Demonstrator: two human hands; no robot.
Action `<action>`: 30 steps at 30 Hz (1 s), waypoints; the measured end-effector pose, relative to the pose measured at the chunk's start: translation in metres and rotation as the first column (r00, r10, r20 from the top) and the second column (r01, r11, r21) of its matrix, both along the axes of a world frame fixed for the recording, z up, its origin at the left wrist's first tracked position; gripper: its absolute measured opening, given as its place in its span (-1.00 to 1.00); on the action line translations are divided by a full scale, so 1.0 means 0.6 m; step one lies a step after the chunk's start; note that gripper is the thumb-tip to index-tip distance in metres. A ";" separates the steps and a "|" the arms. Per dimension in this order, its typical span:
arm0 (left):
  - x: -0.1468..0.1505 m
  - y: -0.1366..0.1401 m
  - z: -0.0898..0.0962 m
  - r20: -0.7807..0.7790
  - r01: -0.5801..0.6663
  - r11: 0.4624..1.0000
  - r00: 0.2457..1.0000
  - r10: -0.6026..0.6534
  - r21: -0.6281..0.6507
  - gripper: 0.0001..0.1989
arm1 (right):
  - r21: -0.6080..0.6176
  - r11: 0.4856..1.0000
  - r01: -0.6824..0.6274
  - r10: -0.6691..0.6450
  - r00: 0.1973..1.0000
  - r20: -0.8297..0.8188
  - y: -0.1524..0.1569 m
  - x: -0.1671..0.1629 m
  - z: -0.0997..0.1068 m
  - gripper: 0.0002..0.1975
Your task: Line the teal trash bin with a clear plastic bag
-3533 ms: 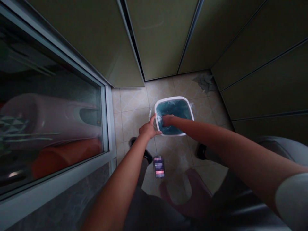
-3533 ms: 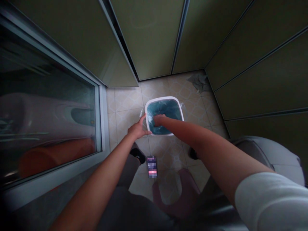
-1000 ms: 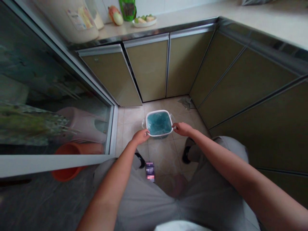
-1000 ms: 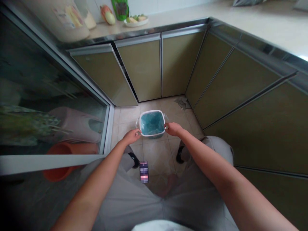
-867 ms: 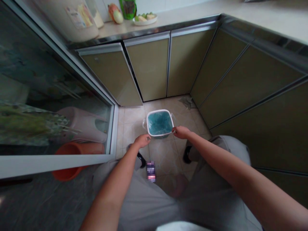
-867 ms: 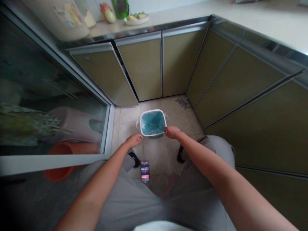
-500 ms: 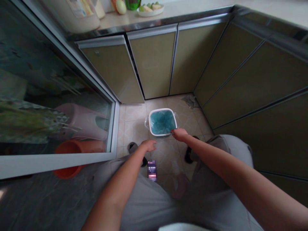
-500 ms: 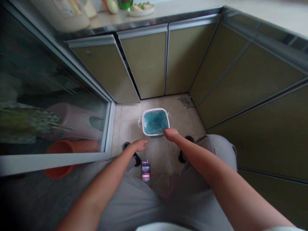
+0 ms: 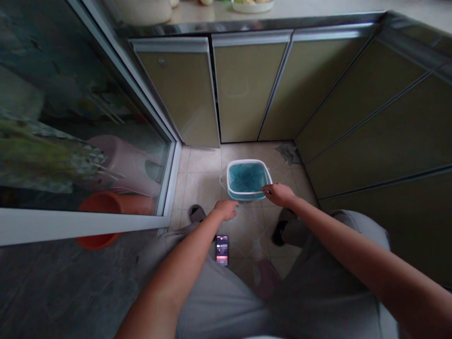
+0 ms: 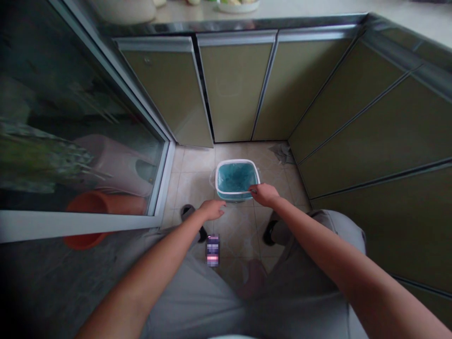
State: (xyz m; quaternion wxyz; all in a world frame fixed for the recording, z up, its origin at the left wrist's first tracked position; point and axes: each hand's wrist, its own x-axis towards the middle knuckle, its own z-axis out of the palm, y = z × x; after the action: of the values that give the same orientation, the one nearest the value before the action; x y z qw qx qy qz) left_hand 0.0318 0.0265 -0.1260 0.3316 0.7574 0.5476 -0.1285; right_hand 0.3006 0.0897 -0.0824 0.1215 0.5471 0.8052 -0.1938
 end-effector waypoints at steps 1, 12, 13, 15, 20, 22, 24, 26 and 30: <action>0.001 0.000 0.002 0.000 0.004 1.000 1.000 -0.004 0.021 -0.47 | 0.008 1.000 0.004 -0.004 1.000 -0.019 0.007 0.001 0.013 -0.66; -0.011 0.004 -0.009 -0.079 -0.021 0.996 0.997 0.014 -0.090 -0.18 | 0.294 0.953 0.077 -0.033 0.988 -0.152 0.149 -0.022 0.140 -0.68; -0.012 0.005 -0.007 -0.082 -0.024 0.994 0.996 0.015 -0.105 -0.17 | 0.315 0.944 0.103 -0.051 0.984 -0.170 0.167 -0.025 0.145 -0.67; -0.012 0.006 -0.003 -0.091 -0.024 0.991 0.996 0.012 -0.130 -0.16 | 0.342 0.924 0.170 -0.099 0.971 -0.216 0.202 -0.029 0.147 -0.67; -0.014 0.008 -0.001 -0.128 -0.015 0.983 0.992 -0.009 -0.184 -0.09 | 0.400 0.865 0.303 -0.183 0.933 -0.311 0.264 -0.033 0.125 -0.46; -0.015 0.009 -0.002 -0.129 -0.018 0.980 0.992 -0.008 -0.198 -0.08 | 0.398 0.874 0.277 -0.159 0.939 -0.305 0.274 -0.035 0.113 -0.28; -0.016 0.009 -0.003 -0.127 -0.022 0.977 0.992 -0.005 -0.210 -0.06 | 0.370 0.898 0.239 -0.139 0.951 -0.277 0.276 -0.036 0.105 -0.18; -0.016 0.010 -0.003 -0.126 -0.027 0.976 0.992 -0.001 -0.217 -0.06 | 0.338 0.913 0.228 -0.146 0.957 -0.251 0.275 -0.038 0.100 -0.13; -0.016 0.010 0.000 -0.116 -0.046 0.976 0.993 0.021 -0.214 -0.06 | 0.312 0.919 0.241 -0.169 0.956 -0.240 0.273 -0.040 0.099 -0.09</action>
State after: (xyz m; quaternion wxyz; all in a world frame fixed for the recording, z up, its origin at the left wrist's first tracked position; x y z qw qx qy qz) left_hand 0.0220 0.0323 -0.1262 0.3826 0.6990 0.5608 -0.2246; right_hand 0.2768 0.2536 -0.0233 -0.0804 0.6181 0.7726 -0.1208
